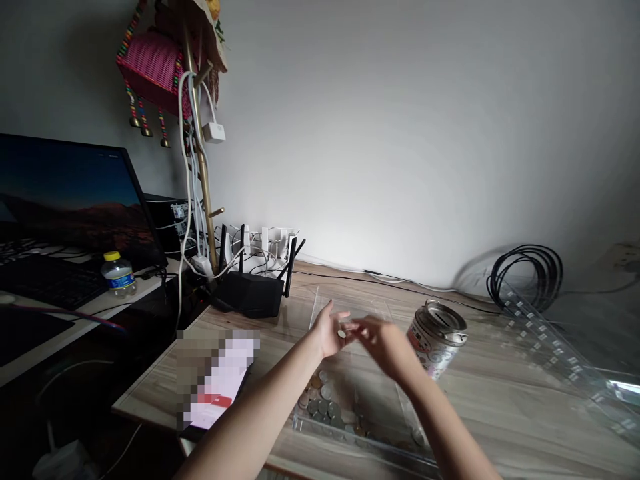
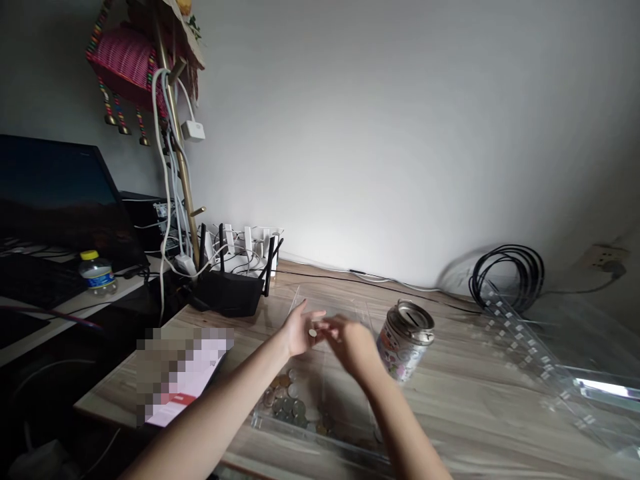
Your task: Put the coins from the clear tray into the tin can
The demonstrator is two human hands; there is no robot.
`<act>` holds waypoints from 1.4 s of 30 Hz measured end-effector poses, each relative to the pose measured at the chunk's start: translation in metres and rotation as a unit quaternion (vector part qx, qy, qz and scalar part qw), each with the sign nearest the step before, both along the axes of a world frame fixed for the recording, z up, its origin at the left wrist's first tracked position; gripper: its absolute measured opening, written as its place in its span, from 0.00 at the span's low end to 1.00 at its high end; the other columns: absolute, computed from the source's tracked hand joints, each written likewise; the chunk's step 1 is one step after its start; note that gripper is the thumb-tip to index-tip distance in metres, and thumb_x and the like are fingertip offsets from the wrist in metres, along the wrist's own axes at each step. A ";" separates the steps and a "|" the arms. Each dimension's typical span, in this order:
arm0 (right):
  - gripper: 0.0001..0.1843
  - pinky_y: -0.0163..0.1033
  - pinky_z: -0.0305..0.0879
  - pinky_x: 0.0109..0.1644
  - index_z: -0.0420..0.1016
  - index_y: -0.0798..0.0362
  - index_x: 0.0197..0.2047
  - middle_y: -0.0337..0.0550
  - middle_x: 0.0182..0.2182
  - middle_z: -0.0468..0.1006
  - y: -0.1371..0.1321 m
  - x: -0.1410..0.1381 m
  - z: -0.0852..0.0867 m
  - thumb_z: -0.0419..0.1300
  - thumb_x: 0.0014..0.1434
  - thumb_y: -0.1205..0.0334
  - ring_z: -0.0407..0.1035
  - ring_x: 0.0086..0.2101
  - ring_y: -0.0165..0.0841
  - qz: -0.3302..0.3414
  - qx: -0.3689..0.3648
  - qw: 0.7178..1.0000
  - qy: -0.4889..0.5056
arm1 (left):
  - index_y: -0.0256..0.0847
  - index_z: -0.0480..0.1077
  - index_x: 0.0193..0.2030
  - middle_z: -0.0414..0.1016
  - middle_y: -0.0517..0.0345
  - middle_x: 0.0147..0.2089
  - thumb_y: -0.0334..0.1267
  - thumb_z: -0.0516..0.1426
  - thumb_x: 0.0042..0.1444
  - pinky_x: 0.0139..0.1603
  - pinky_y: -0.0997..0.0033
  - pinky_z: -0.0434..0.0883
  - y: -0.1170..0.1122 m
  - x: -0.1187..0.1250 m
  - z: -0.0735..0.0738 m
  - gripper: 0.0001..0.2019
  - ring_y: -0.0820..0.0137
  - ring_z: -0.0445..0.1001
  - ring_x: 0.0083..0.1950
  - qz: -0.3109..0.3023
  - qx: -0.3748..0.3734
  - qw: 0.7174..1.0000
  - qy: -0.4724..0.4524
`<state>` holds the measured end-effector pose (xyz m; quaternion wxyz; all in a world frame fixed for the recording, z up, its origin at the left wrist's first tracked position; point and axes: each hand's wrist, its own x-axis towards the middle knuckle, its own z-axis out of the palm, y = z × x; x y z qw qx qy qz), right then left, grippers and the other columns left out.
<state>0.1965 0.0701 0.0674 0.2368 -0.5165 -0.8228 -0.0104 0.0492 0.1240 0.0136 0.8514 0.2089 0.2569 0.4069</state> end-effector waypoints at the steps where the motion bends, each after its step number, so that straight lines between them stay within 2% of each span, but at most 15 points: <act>1: 0.11 0.31 0.54 0.28 0.72 0.49 0.34 0.40 0.30 0.73 0.000 -0.012 -0.005 0.50 0.53 0.59 0.64 0.27 0.28 0.048 -0.038 0.998 -0.022 | 0.32 0.57 0.53 0.67 0.54 0.26 0.59 0.41 0.51 0.28 0.71 0.62 0.000 0.000 0.000 0.33 0.69 0.67 0.26 -0.008 0.005 1.000 0.012; 4: 0.07 0.30 0.53 0.28 0.71 0.50 0.31 0.38 0.27 0.72 0.003 -0.026 -0.015 0.52 0.51 0.61 0.63 0.27 0.28 0.086 -0.074 0.993 -0.038 | 0.34 0.59 0.53 0.64 0.58 0.23 0.62 0.40 0.49 0.24 0.74 0.58 0.000 0.000 0.000 0.35 0.73 0.63 0.22 -0.047 0.034 0.998 0.023; 8: 0.08 0.31 0.53 0.28 0.72 0.51 0.28 0.39 0.25 0.72 0.005 -0.011 -0.008 0.52 0.52 0.62 0.63 0.25 0.28 0.081 -0.070 0.994 -0.023 | 0.35 0.62 0.50 0.66 0.56 0.26 0.61 0.41 0.50 0.29 0.73 0.60 -0.007 0.005 0.006 0.33 0.72 0.65 0.27 -0.096 0.081 0.992 -0.009; 10: 0.11 0.32 0.53 0.29 0.73 0.51 0.28 0.40 0.27 0.73 0.005 0.005 0.002 0.50 0.53 0.60 0.64 0.27 0.29 0.021 -0.016 1.000 -0.008 | 0.37 0.63 0.49 0.68 0.55 0.30 0.60 0.41 0.51 0.32 0.71 0.62 -0.010 0.009 0.008 0.31 0.71 0.68 0.30 -0.097 0.128 0.987 0.022; 12: 0.13 0.33 0.54 0.31 0.74 0.50 0.31 0.42 0.31 0.73 0.006 0.028 0.012 0.48 0.54 0.58 0.65 0.31 0.31 -0.106 0.089 0.990 0.024 | 0.37 0.63 0.47 0.70 0.52 0.34 0.56 0.42 0.52 0.34 0.71 0.62 -0.011 0.013 0.007 0.27 0.70 0.69 0.32 -0.054 0.184 0.972 0.139; 15: 0.15 0.36 0.55 0.31 0.75 0.51 0.31 0.46 0.32 0.73 0.010 0.067 0.021 0.50 0.52 0.53 0.64 0.35 0.37 -0.310 0.173 0.933 0.050 | 0.37 0.67 0.41 0.71 0.51 0.38 0.47 0.48 0.51 0.38 0.71 0.63 -0.011 0.015 0.002 0.18 0.69 0.69 0.37 0.037 0.292 0.875 0.384; 17: 0.15 0.37 0.54 0.28 0.75 0.50 0.27 0.46 0.31 0.74 0.014 0.088 0.024 0.52 0.48 0.51 0.64 0.33 0.38 -0.382 0.115 0.915 0.055 | 0.38 0.68 0.38 0.72 0.52 0.39 0.42 0.50 0.49 0.41 0.72 0.62 -0.010 0.015 -0.002 0.13 0.68 0.69 0.40 0.069 0.361 0.787 0.496; 19: 0.15 0.37 0.54 0.26 0.75 0.48 0.26 0.45 0.31 0.74 0.016 0.103 0.025 0.53 0.46 0.49 0.64 0.30 0.37 -0.407 0.048 0.910 0.061 | 0.39 0.69 0.38 0.72 0.53 0.40 0.40 0.50 0.49 0.42 0.73 0.63 -0.010 0.014 -0.005 0.13 0.69 0.69 0.41 0.080 0.403 0.728 0.550; 21: 0.16 0.38 0.54 0.26 0.76 0.47 0.28 0.45 0.31 0.74 0.017 0.110 0.025 0.53 0.45 0.47 0.64 0.30 0.38 -0.426 0.033 0.902 0.062 | 0.39 0.69 0.39 0.72 0.53 0.40 0.39 0.49 0.49 0.42 0.74 0.63 -0.010 0.013 -0.007 0.13 0.69 0.69 0.41 0.084 0.420 0.702 0.568; 25: 0.18 0.39 0.55 0.26 0.76 0.48 0.31 0.48 0.31 0.74 0.016 0.115 0.023 0.54 0.44 0.46 0.65 0.30 0.40 -0.453 0.023 0.889 0.065 | 0.39 0.69 0.40 0.72 0.53 0.40 0.38 0.49 0.49 0.42 0.73 0.64 -0.009 0.012 -0.007 0.13 0.69 0.69 0.41 0.096 0.435 0.690 0.571; 32: 0.18 0.39 0.54 0.25 0.77 0.50 0.28 0.50 0.29 0.74 0.017 0.117 0.025 0.54 0.43 0.46 0.65 0.28 0.39 -0.408 0.044 0.909 0.068 | 0.40 0.70 0.35 0.73 0.52 0.36 0.35 0.49 0.49 0.42 0.69 0.64 -0.011 0.012 -0.004 0.10 0.65 0.70 0.40 0.108 0.451 0.697 0.547; 35: 0.17 0.38 0.55 0.27 0.76 0.50 0.32 0.47 0.33 0.74 0.008 0.101 0.029 0.52 0.47 0.50 0.65 0.30 0.37 -0.381 0.143 0.910 0.082 | 0.41 0.70 0.35 0.72 0.52 0.36 0.36 0.50 0.49 0.43 0.68 0.63 -0.013 0.010 -0.007 0.09 0.65 0.69 0.40 0.096 0.451 0.698 0.548; 37: 0.15 0.36 0.56 0.29 0.75 0.50 0.34 0.45 0.34 0.74 -0.003 0.083 0.029 0.51 0.48 0.56 0.66 0.31 0.35 -0.327 0.158 0.928 0.082 | 0.41 0.70 0.33 0.72 0.51 0.36 0.38 0.51 0.49 0.44 0.68 0.63 -0.014 0.008 -0.009 0.08 0.65 0.69 0.40 0.067 0.456 0.693 0.554; 40: 0.11 0.34 0.57 0.30 0.74 0.49 0.32 0.41 0.30 0.75 -0.027 0.054 0.016 0.51 0.48 0.64 0.66 0.29 0.32 -0.150 0.004 0.989 -0.009 | 0.42 0.70 0.28 0.72 0.53 0.32 0.36 0.52 0.47 0.45 0.66 0.63 -0.013 0.004 -0.012 0.06 0.65 0.69 0.38 0.012 0.470 0.682 0.559; 42: 0.10 0.35 0.58 0.33 0.74 0.50 0.31 0.43 0.30 0.75 -0.042 0.042 0.000 0.54 0.44 0.68 0.67 0.31 0.34 -0.061 -0.098 0.986 -0.121 | 0.42 0.69 0.25 0.72 0.54 0.30 0.34 0.52 0.46 0.44 0.66 0.63 -0.011 0.001 -0.010 0.05 0.65 0.69 0.38 0.005 0.472 0.685 0.554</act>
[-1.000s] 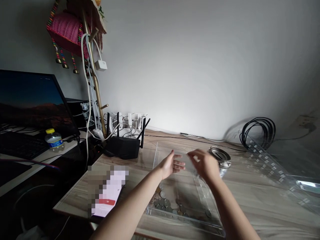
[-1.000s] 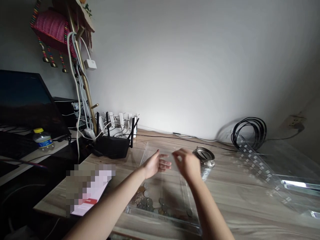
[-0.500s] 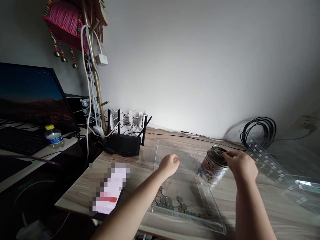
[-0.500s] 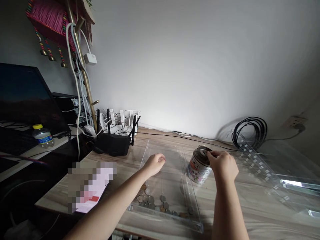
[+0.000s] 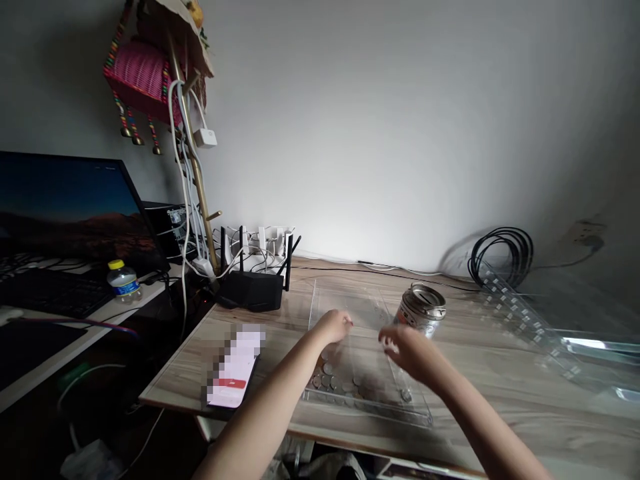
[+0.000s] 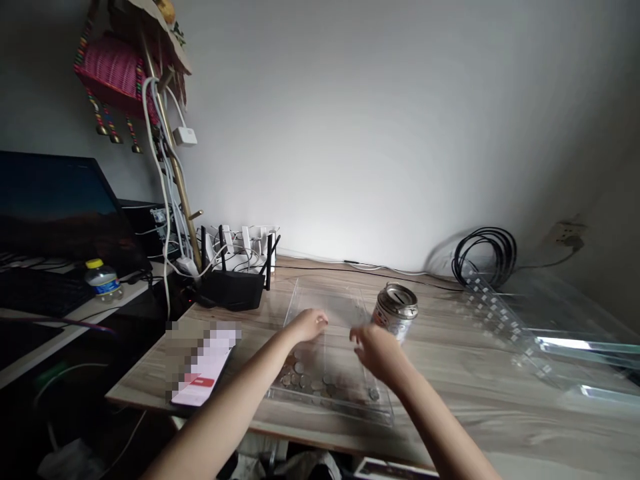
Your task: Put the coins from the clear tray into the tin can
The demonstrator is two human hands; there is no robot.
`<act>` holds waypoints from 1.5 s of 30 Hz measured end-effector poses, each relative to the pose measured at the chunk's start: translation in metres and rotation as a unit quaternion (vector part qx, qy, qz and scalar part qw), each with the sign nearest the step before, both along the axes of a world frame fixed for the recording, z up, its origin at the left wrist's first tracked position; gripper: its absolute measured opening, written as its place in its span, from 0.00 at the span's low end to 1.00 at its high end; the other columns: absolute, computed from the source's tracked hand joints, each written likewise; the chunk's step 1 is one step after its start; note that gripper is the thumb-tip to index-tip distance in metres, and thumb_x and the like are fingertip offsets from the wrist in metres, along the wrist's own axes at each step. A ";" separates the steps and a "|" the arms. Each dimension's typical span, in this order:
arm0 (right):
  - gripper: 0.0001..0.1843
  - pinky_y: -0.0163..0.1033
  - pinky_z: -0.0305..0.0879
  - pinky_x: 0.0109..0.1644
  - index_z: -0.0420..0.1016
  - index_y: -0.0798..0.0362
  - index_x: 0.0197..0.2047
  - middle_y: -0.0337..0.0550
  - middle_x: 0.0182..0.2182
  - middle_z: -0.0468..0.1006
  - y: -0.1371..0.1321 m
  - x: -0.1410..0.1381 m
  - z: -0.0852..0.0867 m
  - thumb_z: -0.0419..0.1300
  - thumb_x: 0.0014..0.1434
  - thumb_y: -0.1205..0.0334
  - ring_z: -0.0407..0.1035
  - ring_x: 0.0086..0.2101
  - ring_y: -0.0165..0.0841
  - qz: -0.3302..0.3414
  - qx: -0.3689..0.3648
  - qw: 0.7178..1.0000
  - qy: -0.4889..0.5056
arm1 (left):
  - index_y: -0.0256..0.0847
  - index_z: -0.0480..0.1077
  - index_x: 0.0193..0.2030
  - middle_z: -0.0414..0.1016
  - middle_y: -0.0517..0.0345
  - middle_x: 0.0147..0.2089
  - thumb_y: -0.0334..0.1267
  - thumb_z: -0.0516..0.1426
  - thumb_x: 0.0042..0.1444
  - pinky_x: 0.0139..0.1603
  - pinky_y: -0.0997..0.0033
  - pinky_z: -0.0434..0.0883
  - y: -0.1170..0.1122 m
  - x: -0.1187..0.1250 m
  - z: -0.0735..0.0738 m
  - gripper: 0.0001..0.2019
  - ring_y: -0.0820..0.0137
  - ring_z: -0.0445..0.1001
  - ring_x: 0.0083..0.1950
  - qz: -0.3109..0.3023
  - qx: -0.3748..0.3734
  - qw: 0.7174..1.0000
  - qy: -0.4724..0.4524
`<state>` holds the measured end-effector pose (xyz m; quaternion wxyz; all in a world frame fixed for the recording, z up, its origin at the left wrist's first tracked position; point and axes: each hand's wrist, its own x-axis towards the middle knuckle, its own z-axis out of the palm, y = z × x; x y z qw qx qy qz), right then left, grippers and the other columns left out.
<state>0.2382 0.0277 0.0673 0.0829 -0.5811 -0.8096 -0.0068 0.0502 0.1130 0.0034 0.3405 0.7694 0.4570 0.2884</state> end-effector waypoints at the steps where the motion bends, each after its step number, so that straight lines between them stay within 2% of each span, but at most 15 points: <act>1: 0.09 0.37 0.58 0.35 0.74 0.52 0.30 0.45 0.30 0.75 -0.007 -0.003 -0.008 0.56 0.42 0.69 0.66 0.33 0.36 0.020 -0.035 0.998 -0.051 | 0.42 0.69 0.24 0.71 0.54 0.28 0.33 0.53 0.45 0.44 0.66 0.62 0.000 -0.001 0.002 0.05 0.65 0.69 0.37 -0.004 -0.003 1.000 0.001; 6: 0.13 0.43 0.57 0.40 0.75 0.53 0.29 0.49 0.32 0.74 -0.023 0.002 -0.027 0.66 0.34 0.66 0.64 0.39 0.43 0.061 -0.091 0.977 -0.184 | 0.42 0.65 0.15 0.62 0.60 0.16 0.26 0.59 0.31 0.40 0.63 0.64 -0.015 0.004 0.012 0.08 0.65 0.68 0.28 -0.088 -0.040 0.993 0.063; 9: 0.11 0.42 0.57 0.39 0.75 0.54 0.24 0.49 0.28 0.74 -0.024 0.004 -0.023 0.67 0.32 0.64 0.65 0.37 0.43 0.079 -0.102 0.972 -0.194 | 0.43 0.68 0.18 0.63 0.61 0.17 0.27 0.62 0.26 0.33 0.62 0.66 -0.043 0.008 0.013 0.10 0.66 0.66 0.23 -0.186 -0.028 0.972 0.138; 11: 0.07 0.42 0.56 0.38 0.74 0.55 0.21 0.49 0.24 0.73 -0.025 0.004 -0.021 0.66 0.34 0.64 0.65 0.35 0.42 0.088 -0.102 0.973 -0.189 | 0.44 0.70 0.24 0.64 0.60 0.21 0.28 0.62 0.28 0.31 0.63 0.66 -0.061 0.008 0.012 0.12 0.67 0.66 0.23 -0.211 0.039 0.966 0.145; 13: 0.05 0.42 0.56 0.38 0.74 0.55 0.22 0.48 0.25 0.73 -0.028 0.003 -0.022 0.64 0.36 0.64 0.66 0.34 0.41 0.093 -0.098 0.976 -0.173 | 0.45 0.71 0.27 0.64 0.58 0.25 0.29 0.60 0.32 0.30 0.65 0.66 -0.073 0.006 0.011 0.11 0.66 0.67 0.25 -0.211 0.090 0.962 0.146; 15: 0.10 0.42 0.56 0.39 0.75 0.54 0.29 0.47 0.29 0.74 -0.032 0.002 -0.024 0.63 0.37 0.66 0.66 0.34 0.40 0.089 -0.099 0.981 -0.141 | 0.45 0.71 0.27 0.65 0.57 0.26 0.30 0.57 0.37 0.30 0.65 0.66 -0.077 0.002 0.012 0.08 0.67 0.67 0.26 -0.230 0.090 0.955 0.166; 18: 0.21 0.38 0.57 0.38 0.72 0.51 0.40 0.45 0.34 0.74 -0.035 -0.002 -0.028 0.61 0.39 0.69 0.67 0.35 0.36 0.101 -0.126 0.985 -0.061 | 0.45 0.70 0.24 0.65 0.59 0.22 0.27 0.54 0.38 0.30 0.66 0.66 -0.075 -0.001 0.014 0.08 0.69 0.65 0.23 -0.286 0.035 0.935 0.208; 22: 0.21 0.33 0.59 0.34 0.70 0.52 0.43 0.43 0.34 0.73 -0.029 -0.013 -0.033 0.59 0.42 0.65 0.67 0.31 0.30 0.134 -0.178 0.974 0.043 | 0.44 0.67 0.16 0.64 0.62 0.16 0.26 0.55 0.35 0.30 0.66 0.65 -0.071 0.001 0.017 0.07 0.71 0.63 0.20 -0.308 -0.044 0.922 0.231; 28: 0.17 0.30 0.58 0.29 0.72 0.56 0.39 0.42 0.30 0.74 -0.018 -0.050 -0.046 0.58 0.42 0.64 0.65 0.28 0.28 0.149 -0.191 0.962 0.124 | 0.42 0.66 0.14 0.62 0.62 0.13 0.29 0.54 0.38 0.28 0.69 0.65 -0.075 -0.014 0.019 0.07 0.71 0.63 0.19 -0.223 -0.117 0.956 0.153; 31: 0.18 0.30 0.58 0.27 0.72 0.56 0.38 0.41 0.29 0.75 -0.011 -0.067 -0.050 0.58 0.40 0.67 0.65 0.26 0.27 0.166 -0.210 0.956 0.123 | 0.40 0.67 0.17 0.64 0.61 0.16 0.29 0.53 0.40 0.27 0.74 0.64 -0.078 -0.034 0.024 0.07 0.74 0.63 0.21 -0.095 -0.094 0.990 0.036; 33: 0.19 0.29 0.58 0.27 0.72 0.55 0.39 0.40 0.29 0.75 -0.006 -0.075 -0.052 0.58 0.39 0.68 0.65 0.26 0.27 0.178 -0.230 0.949 0.119 | 0.38 0.68 0.21 0.66 0.60 0.20 0.29 0.52 0.42 0.26 0.76 0.64 -0.081 -0.046 0.029 0.05 0.76 0.64 0.22 -0.006 -0.116 0.991 -0.072; 36: 0.13 0.29 0.59 0.27 0.75 0.55 0.32 0.39 0.26 0.75 -0.001 -0.082 -0.055 0.59 0.38 0.68 0.65 0.25 0.27 0.192 -0.257 0.941 0.109 | 0.37 0.67 0.27 0.68 0.58 0.27 0.30 0.51 0.44 0.26 0.78 0.64 -0.087 -0.057 0.036 0.04 0.77 0.66 0.25 0.060 -0.195 0.945 -0.254; 39: 0.09 0.30 0.58 0.27 0.75 0.55 0.29 0.38 0.25 0.74 -0.001 -0.088 -0.056 0.58 0.40 0.66 0.65 0.24 0.26 0.190 -0.256 0.942 0.104 | 0.36 0.65 0.30 0.68 0.56 0.29 0.30 0.51 0.46 0.29 0.76 0.65 -0.091 -0.058 0.037 0.04 0.77 0.67 0.27 0.083 -0.267 0.863 -0.420; 42: 0.18 0.30 0.58 0.28 0.73 0.55 0.39 0.39 0.28 0.75 -0.004 -0.094 -0.053 0.59 0.41 0.65 0.64 0.25 0.26 0.184 -0.226 0.951 0.101 | 0.35 0.65 0.32 0.68 0.56 0.29 0.29 0.49 0.48 0.30 0.75 0.66 -0.092 -0.056 0.035 0.05 0.77 0.68 0.27 0.142 -0.308 0.789 -0.512; 45: 0.16 0.30 0.57 0.29 0.73 0.55 0.36 0.38 0.26 0.74 -0.005 -0.098 -0.048 0.61 0.39 0.65 0.63 0.25 0.26 0.195 -0.213 0.954 0.083 | 0.35 0.64 0.32 0.67 0.56 0.28 0.29 0.49 0.48 0.30 0.76 0.66 -0.092 -0.052 0.034 0.05 0.78 0.67 0.26 0.171 -0.312 0.756 -0.549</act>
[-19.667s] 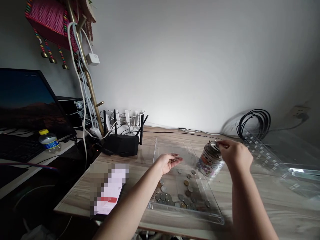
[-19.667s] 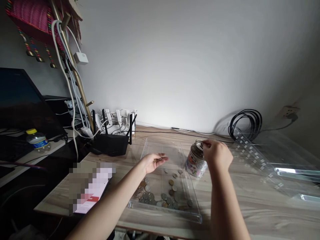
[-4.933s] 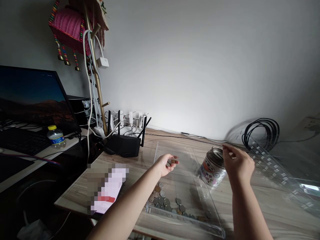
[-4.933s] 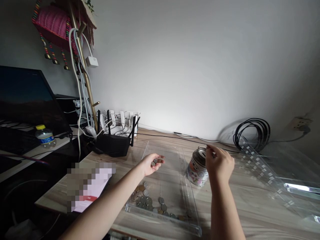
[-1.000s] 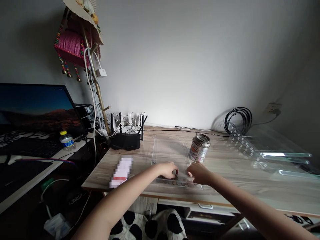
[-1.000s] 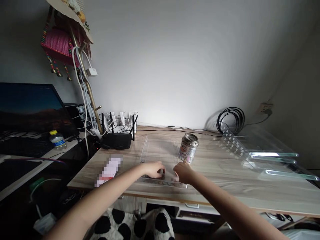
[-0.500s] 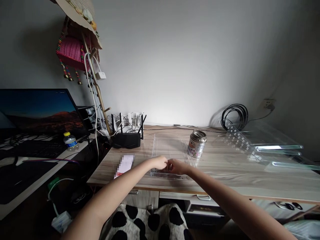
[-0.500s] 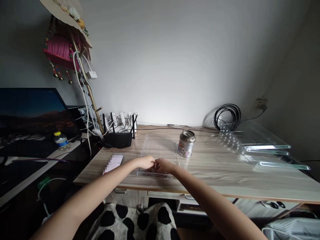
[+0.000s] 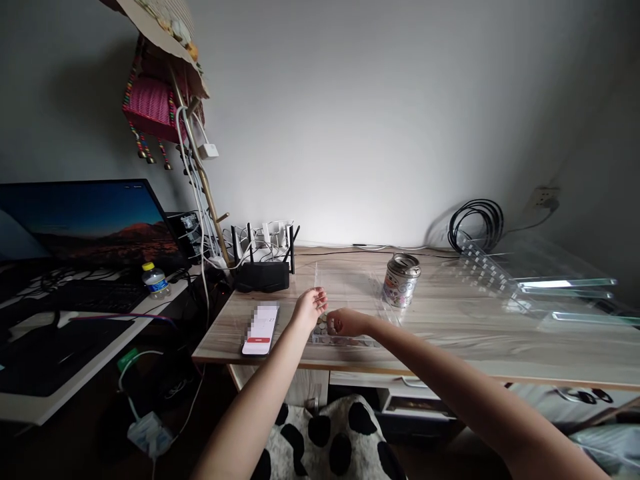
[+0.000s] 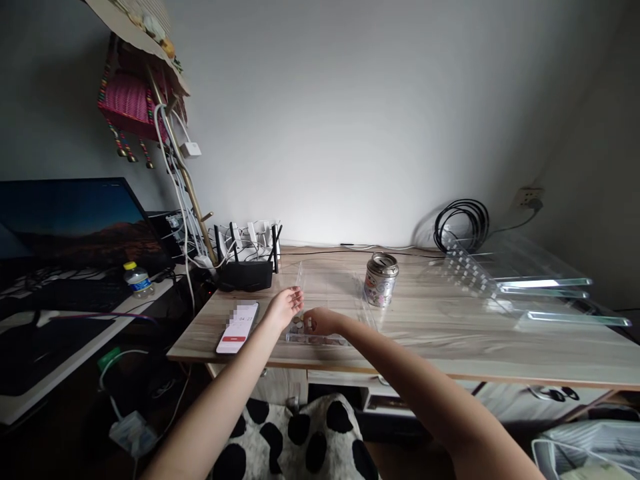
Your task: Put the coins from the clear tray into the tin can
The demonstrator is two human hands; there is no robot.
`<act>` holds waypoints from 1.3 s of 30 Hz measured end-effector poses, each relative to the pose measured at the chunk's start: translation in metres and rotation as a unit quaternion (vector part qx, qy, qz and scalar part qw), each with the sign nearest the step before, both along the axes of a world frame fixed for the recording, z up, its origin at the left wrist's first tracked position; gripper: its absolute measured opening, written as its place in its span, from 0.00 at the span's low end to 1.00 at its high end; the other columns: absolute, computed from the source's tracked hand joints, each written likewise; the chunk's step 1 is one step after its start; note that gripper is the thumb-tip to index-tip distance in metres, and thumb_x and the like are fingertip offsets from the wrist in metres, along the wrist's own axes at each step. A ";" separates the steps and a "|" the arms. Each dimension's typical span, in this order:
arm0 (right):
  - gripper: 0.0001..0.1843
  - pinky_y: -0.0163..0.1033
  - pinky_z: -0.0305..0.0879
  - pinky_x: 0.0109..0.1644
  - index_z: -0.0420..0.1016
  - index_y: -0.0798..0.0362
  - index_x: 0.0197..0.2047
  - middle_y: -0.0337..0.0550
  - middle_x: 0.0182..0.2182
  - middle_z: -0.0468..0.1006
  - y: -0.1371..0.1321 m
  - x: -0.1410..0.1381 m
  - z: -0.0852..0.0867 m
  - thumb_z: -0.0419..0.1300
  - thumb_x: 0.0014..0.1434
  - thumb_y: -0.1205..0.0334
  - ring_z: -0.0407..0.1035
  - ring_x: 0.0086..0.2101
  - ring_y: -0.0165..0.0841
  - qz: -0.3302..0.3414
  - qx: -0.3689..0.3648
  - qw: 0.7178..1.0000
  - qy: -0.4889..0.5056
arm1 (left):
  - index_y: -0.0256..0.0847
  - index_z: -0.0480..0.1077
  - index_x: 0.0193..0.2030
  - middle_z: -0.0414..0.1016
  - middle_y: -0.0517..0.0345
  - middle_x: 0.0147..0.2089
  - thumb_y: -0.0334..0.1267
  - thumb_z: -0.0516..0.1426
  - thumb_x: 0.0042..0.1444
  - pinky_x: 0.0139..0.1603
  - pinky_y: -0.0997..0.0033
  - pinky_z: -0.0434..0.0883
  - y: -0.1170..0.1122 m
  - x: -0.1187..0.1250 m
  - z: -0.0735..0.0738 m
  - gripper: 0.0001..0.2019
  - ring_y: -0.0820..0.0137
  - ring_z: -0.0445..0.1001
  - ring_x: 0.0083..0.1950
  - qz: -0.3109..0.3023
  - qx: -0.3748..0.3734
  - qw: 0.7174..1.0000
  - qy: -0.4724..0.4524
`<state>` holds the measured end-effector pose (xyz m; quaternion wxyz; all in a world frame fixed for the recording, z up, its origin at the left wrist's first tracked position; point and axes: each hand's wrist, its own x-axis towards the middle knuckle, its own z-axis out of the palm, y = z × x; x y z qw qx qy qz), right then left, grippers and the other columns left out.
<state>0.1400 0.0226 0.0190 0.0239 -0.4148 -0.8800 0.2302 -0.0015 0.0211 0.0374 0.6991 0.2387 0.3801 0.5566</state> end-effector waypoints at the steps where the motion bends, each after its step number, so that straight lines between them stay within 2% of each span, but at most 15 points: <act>1: 0.12 0.30 0.56 0.29 0.74 0.55 0.31 0.38 0.24 0.73 0.000 -0.001 0.001 0.61 0.38 0.66 0.63 0.24 0.26 0.006 0.000 1.000 -0.007 | 0.35 0.64 0.32 0.67 0.57 0.28 0.29 0.49 0.48 0.31 0.76 0.66 0.000 0.001 0.000 0.05 0.78 0.67 0.26 0.003 0.001 1.000 -0.007; 3: 0.05 0.30 0.55 0.28 0.73 0.56 0.24 0.38 0.21 0.72 0.001 -0.001 0.002 0.60 0.38 0.67 0.62 0.23 0.26 0.014 0.001 1.000 -0.017 | 0.35 0.64 0.32 0.67 0.57 0.28 0.28 0.50 0.48 0.31 0.76 0.66 -0.001 0.002 0.002 0.05 0.78 0.67 0.26 0.001 0.001 1.000 -0.020; 4: 0.05 0.30 0.55 0.28 0.73 0.56 0.24 0.38 0.21 0.72 0.001 0.000 0.002 0.59 0.39 0.68 0.61 0.22 0.26 0.015 0.002 1.000 -0.019 | 0.35 0.64 0.31 0.67 0.56 0.28 0.28 0.50 0.48 0.31 0.76 0.66 -0.002 0.002 0.002 0.04 0.78 0.68 0.26 -0.002 0.001 1.000 -0.026; 5: 0.07 0.30 0.55 0.28 0.74 0.56 0.27 0.38 0.22 0.73 0.001 0.000 0.002 0.59 0.39 0.68 0.61 0.22 0.25 0.013 0.003 1.000 -0.019 | 0.35 0.64 0.31 0.67 0.56 0.28 0.28 0.50 0.48 0.32 0.76 0.66 -0.002 0.002 0.003 0.04 0.78 0.68 0.27 -0.005 -0.001 0.999 -0.032; 8: 0.22 0.30 0.55 0.28 0.71 0.54 0.43 0.38 0.26 0.74 0.000 -0.001 0.002 0.60 0.39 0.66 0.62 0.23 0.26 0.016 0.016 1.000 -0.011 | 0.34 0.64 0.31 0.67 0.56 0.28 0.28 0.50 0.48 0.32 0.76 0.66 -0.003 0.000 0.004 0.04 0.78 0.68 0.26 -0.010 -0.008 0.999 -0.044; 10: 0.27 0.30 0.55 0.28 0.67 0.53 0.47 0.38 0.27 0.73 0.000 -0.006 0.002 0.60 0.40 0.64 0.61 0.24 0.26 0.035 0.032 0.999 -0.003 | 0.34 0.64 0.31 0.67 0.56 0.27 0.28 0.50 0.48 0.31 0.76 0.66 -0.004 -0.002 0.003 0.04 0.78 0.67 0.26 -0.003 -0.013 0.999 -0.046; 12: 0.22 0.30 0.55 0.27 0.71 0.55 0.43 0.39 0.26 0.73 0.003 -0.012 0.000 0.60 0.41 0.64 0.60 0.23 0.26 0.059 0.041 0.997 -0.002 | 0.34 0.64 0.31 0.67 0.56 0.27 0.27 0.50 0.48 0.30 0.76 0.66 -0.004 -0.002 0.002 0.04 0.78 0.67 0.25 0.004 -0.015 0.999 -0.049; 16: 0.08 0.30 0.55 0.28 0.73 0.58 0.26 0.39 0.24 0.73 0.009 -0.025 -0.002 0.61 0.38 0.68 0.59 0.23 0.25 0.094 0.032 0.995 -0.010 | 0.33 0.65 0.31 0.67 0.56 0.27 0.28 0.50 0.47 0.29 0.76 0.65 -0.003 -0.001 0.001 0.05 0.77 0.67 0.25 0.003 -0.013 0.998 -0.055; 21: 0.05 0.30 0.55 0.28 0.72 0.59 0.23 0.38 0.22 0.72 0.012 -0.030 -0.005 0.60 0.37 0.71 0.59 0.23 0.24 0.106 0.028 0.994 -0.007 | 0.33 0.65 0.32 0.67 0.55 0.27 0.28 0.50 0.47 0.29 0.76 0.65 0.001 0.001 0.002 0.05 0.77 0.67 0.25 -0.001 -0.014 0.998 -0.059; 26: 0.03 0.29 0.53 0.23 0.71 0.58 0.19 0.36 0.18 0.71 0.013 -0.025 0.000 0.61 0.35 0.69 0.58 0.19 0.23 0.073 0.029 0.997 0.006 | 0.33 0.65 0.31 0.67 0.55 0.28 0.27 0.50 0.47 0.31 0.75 0.65 0.004 0.001 0.001 0.05 0.77 0.68 0.26 0.013 -0.023 0.997 -0.076; 30: 0.06 0.30 0.54 0.24 0.73 0.59 0.25 0.41 0.21 0.73 0.020 -0.013 0.027 0.57 0.42 0.65 0.62 0.22 0.26 -0.019 0.088 0.995 0.052 | 0.33 0.65 0.33 0.68 0.53 0.30 0.30 0.49 0.50 0.29 0.75 0.65 0.002 0.003 -0.002 0.06 0.75 0.68 0.28 0.063 -0.045 0.992 -0.096; 33: 0.12 0.30 0.55 0.26 0.73 0.57 0.34 0.43 0.27 0.75 0.026 -0.004 0.053 0.55 0.46 0.62 0.64 0.25 0.28 -0.064 0.114 0.988 0.087 | 0.33 0.65 0.32 0.67 0.51 0.28 0.35 0.46 0.53 0.27 0.70 0.66 -0.002 0.009 -0.004 0.09 0.71 0.68 0.27 0.002 -0.088 0.982 -0.166; 35: 0.14 0.30 0.57 0.28 0.71 0.55 0.38 0.42 0.29 0.75 0.026 0.004 0.062 0.55 0.47 0.62 0.65 0.26 0.27 -0.076 0.120 0.986 0.084 | 0.33 0.64 0.30 0.66 0.52 0.26 0.34 0.45 0.55 0.28 0.69 0.68 -0.005 0.013 -0.003 0.10 0.71 0.69 0.28 -0.009 -0.090 0.970 -0.224; 37: 0.13 0.31 0.57 0.29 0.72 0.53 0.37 0.41 0.29 0.75 0.022 0.013 0.062 0.56 0.46 0.63 0.66 0.26 0.28 -0.089 0.122 0.987 0.049 | 0.33 0.63 0.29 0.64 0.55 0.23 0.30 0.45 0.54 0.27 0.74 0.68 -0.008 0.015 -0.003 0.08 0.74 0.68 0.26 0.013 -0.086 0.963 -0.256; 39: 0.10 0.31 0.56 0.28 0.73 0.54 0.31 0.41 0.25 0.75 0.014 0.023 0.050 0.59 0.41 0.66 0.66 0.25 0.29 -0.093 0.108 0.990 0.000 | 0.33 0.63 0.28 0.60 0.61 0.18 0.28 0.47 0.53 0.20 0.80 0.63 -0.010 0.014 -0.002 0.06 0.79 0.63 0.19 0.008 -0.093 0.961 -0.260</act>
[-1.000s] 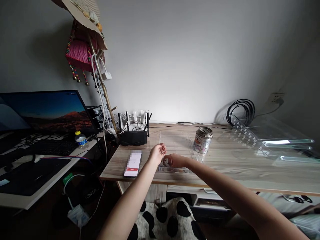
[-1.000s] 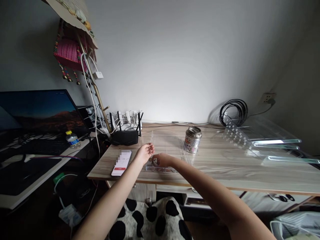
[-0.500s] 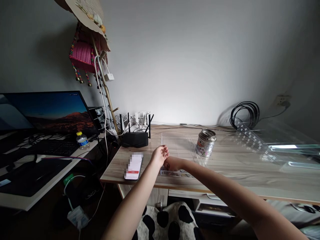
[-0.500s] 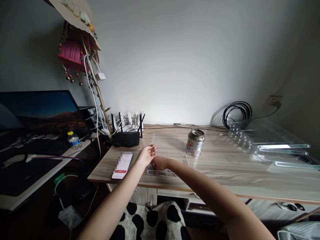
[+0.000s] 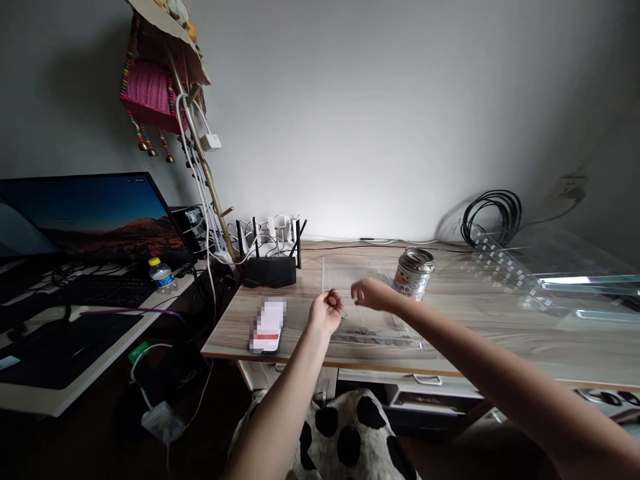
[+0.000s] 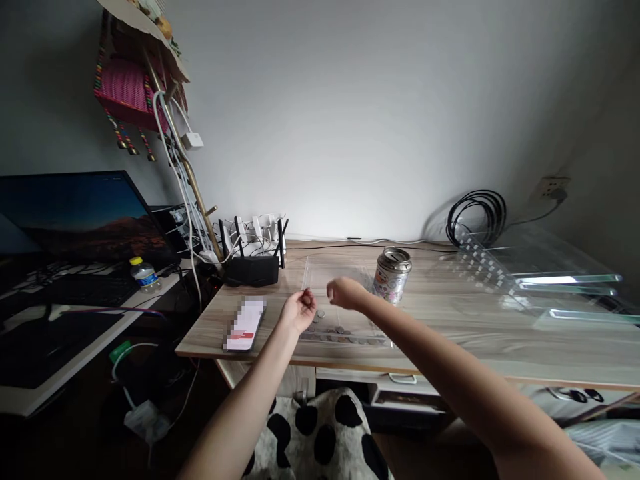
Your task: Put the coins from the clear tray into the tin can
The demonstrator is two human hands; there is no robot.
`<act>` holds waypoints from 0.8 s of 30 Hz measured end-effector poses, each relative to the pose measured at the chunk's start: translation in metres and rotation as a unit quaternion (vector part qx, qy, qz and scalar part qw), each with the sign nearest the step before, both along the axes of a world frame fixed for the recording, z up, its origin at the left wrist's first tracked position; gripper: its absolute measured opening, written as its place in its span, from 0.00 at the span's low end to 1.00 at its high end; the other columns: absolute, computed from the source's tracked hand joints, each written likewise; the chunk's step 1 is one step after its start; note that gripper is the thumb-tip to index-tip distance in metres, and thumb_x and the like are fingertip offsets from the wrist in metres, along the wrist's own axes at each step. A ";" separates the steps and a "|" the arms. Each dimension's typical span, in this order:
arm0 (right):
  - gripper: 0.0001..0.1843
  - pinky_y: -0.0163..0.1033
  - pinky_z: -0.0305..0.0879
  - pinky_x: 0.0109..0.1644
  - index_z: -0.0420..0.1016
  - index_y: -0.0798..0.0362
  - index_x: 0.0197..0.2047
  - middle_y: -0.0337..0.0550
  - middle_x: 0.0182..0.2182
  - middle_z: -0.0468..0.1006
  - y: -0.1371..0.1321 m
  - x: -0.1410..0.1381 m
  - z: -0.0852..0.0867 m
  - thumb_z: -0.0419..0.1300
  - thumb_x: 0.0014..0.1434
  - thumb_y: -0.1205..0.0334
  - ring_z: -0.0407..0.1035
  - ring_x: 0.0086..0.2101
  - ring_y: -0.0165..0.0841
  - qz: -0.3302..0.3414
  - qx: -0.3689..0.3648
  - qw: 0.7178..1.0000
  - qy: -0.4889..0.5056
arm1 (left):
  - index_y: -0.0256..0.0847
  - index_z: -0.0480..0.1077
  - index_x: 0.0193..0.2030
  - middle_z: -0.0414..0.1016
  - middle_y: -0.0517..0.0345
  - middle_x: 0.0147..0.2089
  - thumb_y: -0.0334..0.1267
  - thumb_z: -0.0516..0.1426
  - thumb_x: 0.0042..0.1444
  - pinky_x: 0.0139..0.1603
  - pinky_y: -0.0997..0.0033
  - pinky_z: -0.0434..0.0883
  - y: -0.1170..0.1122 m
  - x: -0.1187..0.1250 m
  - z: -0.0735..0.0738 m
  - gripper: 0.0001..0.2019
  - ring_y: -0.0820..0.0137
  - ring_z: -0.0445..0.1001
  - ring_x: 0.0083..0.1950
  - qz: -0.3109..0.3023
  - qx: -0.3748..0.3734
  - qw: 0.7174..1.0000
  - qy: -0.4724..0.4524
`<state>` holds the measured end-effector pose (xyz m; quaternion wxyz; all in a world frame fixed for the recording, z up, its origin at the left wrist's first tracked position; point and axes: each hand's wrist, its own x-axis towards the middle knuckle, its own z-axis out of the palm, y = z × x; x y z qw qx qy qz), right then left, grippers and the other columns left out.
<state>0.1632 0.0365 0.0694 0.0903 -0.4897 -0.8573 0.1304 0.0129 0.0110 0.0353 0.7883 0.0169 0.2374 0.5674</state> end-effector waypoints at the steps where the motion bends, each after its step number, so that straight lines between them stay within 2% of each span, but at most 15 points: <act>1: 0.11 0.31 0.56 0.27 0.74 0.54 0.29 0.40 0.23 0.74 -0.005 0.005 -0.008 0.62 0.37 0.66 0.65 0.24 0.29 0.004 -0.017 1.000 -0.016 | 0.34 0.62 0.28 0.56 0.65 0.16 0.28 0.47 0.52 0.16 0.83 0.59 -0.001 -0.001 0.000 0.05 0.81 0.59 0.16 -0.017 0.000 1.000 -0.001; 4: 0.16 0.31 0.55 0.25 0.73 0.53 0.33 0.38 0.23 0.74 -0.016 0.015 -0.034 0.62 0.35 0.66 0.65 0.22 0.28 0.037 -0.070 0.997 -0.023 | 0.34 0.62 0.29 0.46 0.71 0.13 0.27 0.47 0.51 0.11 0.84 0.45 -0.001 -0.006 -0.001 0.05 0.84 0.46 0.11 -0.062 0.017 0.998 -0.007; 7: 0.08 0.30 0.55 0.25 0.73 0.55 0.29 0.39 0.23 0.74 -0.019 0.017 -0.048 0.58 0.40 0.66 0.64 0.23 0.26 0.068 -0.105 0.992 -0.013 | 0.34 0.63 0.31 0.47 0.71 0.14 0.24 0.46 0.49 0.11 0.83 0.40 0.000 -0.007 -0.002 0.07 0.84 0.42 0.11 -0.074 0.020 0.997 0.003; 10: 0.05 0.30 0.56 0.25 0.73 0.56 0.24 0.40 0.22 0.74 -0.017 0.016 -0.052 0.57 0.40 0.67 0.64 0.22 0.26 0.078 -0.111 0.991 -0.014 | 0.33 0.63 0.31 0.57 0.66 0.18 0.23 0.46 0.47 0.12 0.84 0.43 0.002 -0.007 -0.003 0.08 0.85 0.45 0.12 -0.083 0.020 0.996 0.013; 13: 0.14 0.29 0.56 0.26 0.73 0.56 0.34 0.39 0.24 0.74 -0.014 0.015 -0.051 0.58 0.40 0.65 0.64 0.23 0.26 0.084 -0.123 0.989 0.003 | 0.33 0.64 0.31 0.60 0.62 0.20 0.24 0.47 0.47 0.14 0.84 0.48 0.004 -0.009 -0.004 0.07 0.84 0.51 0.14 -0.085 0.025 0.996 0.023; 15: 0.16 0.29 0.57 0.25 0.73 0.56 0.36 0.40 0.24 0.74 -0.012 0.014 -0.051 0.58 0.41 0.63 0.65 0.24 0.26 0.091 -0.151 0.984 0.023 | 0.32 0.64 0.31 0.60 0.60 0.20 0.25 0.47 0.47 0.15 0.84 0.51 0.006 -0.010 -0.006 0.07 0.82 0.54 0.16 -0.080 0.013 0.996 0.035; 19: 0.11 0.29 0.58 0.26 0.76 0.57 0.29 0.41 0.23 0.75 -0.010 0.010 -0.052 0.56 0.42 0.63 0.66 0.24 0.27 0.093 -0.205 0.974 0.036 | 0.32 0.64 0.31 0.62 0.58 0.21 0.26 0.48 0.47 0.17 0.83 0.54 0.010 -0.009 -0.007 0.06 0.80 0.59 0.18 -0.076 -0.003 0.996 0.042; 24: 0.06 0.29 0.57 0.23 0.75 0.56 0.22 0.37 0.19 0.73 -0.011 0.005 -0.046 0.59 0.35 0.68 0.64 0.21 0.27 0.065 -0.194 0.978 0.040 | 0.31 0.65 0.31 0.64 0.55 0.23 0.26 0.48 0.48 0.22 0.81 0.62 0.010 -0.005 -0.007 0.07 0.78 0.65 0.22 -0.061 -0.011 0.997 0.047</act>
